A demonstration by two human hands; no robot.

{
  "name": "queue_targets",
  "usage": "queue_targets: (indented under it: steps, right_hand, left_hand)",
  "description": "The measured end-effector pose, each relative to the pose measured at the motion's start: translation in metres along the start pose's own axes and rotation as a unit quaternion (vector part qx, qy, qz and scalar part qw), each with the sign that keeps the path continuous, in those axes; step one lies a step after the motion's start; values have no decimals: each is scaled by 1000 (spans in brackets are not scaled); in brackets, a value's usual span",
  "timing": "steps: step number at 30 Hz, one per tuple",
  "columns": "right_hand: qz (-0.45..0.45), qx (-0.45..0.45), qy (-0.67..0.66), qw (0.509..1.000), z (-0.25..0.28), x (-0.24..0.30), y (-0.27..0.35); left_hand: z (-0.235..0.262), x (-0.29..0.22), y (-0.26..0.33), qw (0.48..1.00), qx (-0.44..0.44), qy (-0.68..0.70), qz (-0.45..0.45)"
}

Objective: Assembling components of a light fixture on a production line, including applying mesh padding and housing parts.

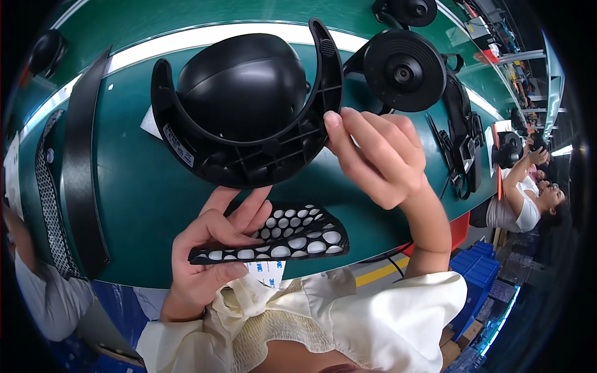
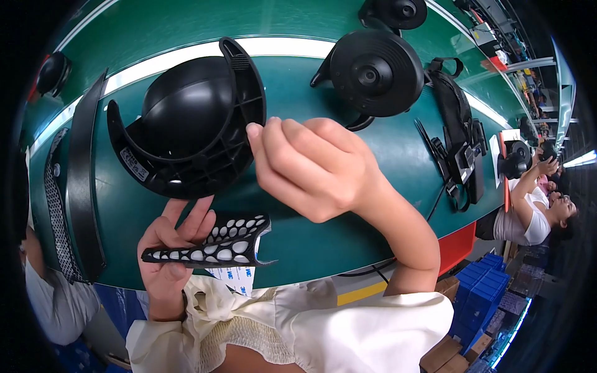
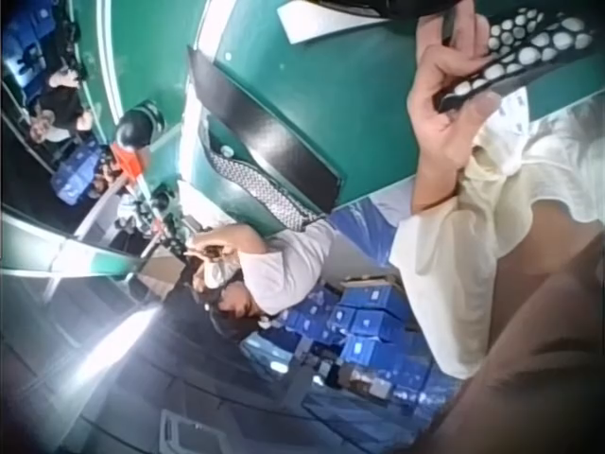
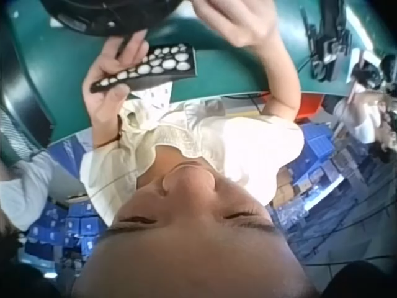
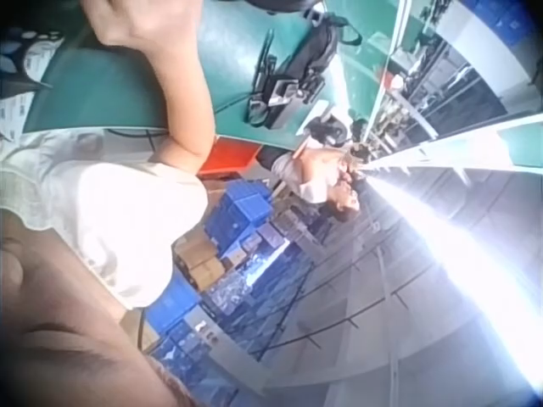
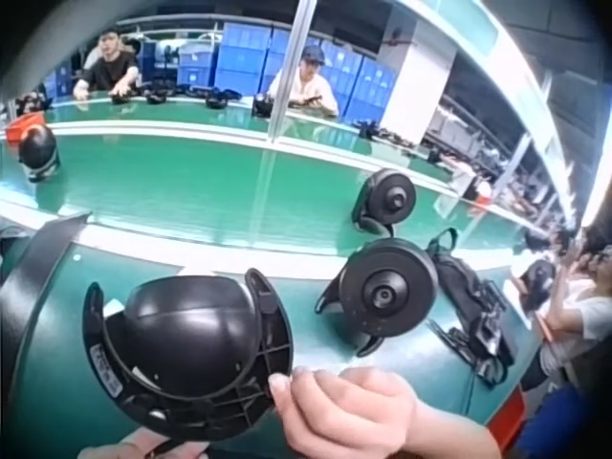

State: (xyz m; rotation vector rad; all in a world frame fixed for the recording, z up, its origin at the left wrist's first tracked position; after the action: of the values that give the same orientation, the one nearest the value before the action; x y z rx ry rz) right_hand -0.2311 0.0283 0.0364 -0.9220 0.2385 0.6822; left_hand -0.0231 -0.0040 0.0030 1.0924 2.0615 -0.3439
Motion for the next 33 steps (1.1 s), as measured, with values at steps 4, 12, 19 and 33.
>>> queue_targets:
  steps: [4,12,19,33]
  right_hand:
    - [90,-28,70,993,-4,1,2]
    - [-511,-36,-454,729,13,-2,13]
    - [-550,13,-646,529,-9,3,-10]
    - [-544,53,-687,480,-12,18,-16]
  left_hand:
    - [1,1,-1,1000,-4,-18,-2]
    - [6,0,2,1000,1,-26,4]
    - [7,1,4,999,16,-38,-4]
    - [7,4,10,998,26,-49,0]
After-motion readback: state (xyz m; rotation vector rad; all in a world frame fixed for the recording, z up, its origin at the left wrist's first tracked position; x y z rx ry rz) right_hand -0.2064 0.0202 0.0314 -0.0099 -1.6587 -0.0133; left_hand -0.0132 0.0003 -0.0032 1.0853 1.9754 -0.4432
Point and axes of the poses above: each hand's wrist, its own y-axis away from the middle knuckle, its own z-axis out of the back of the hand, x = y × z, the point moved 2 cm from there along -y, towards the middle knuckle, and after that the axes turned 10 degrees about z, right-handed, at the moved point
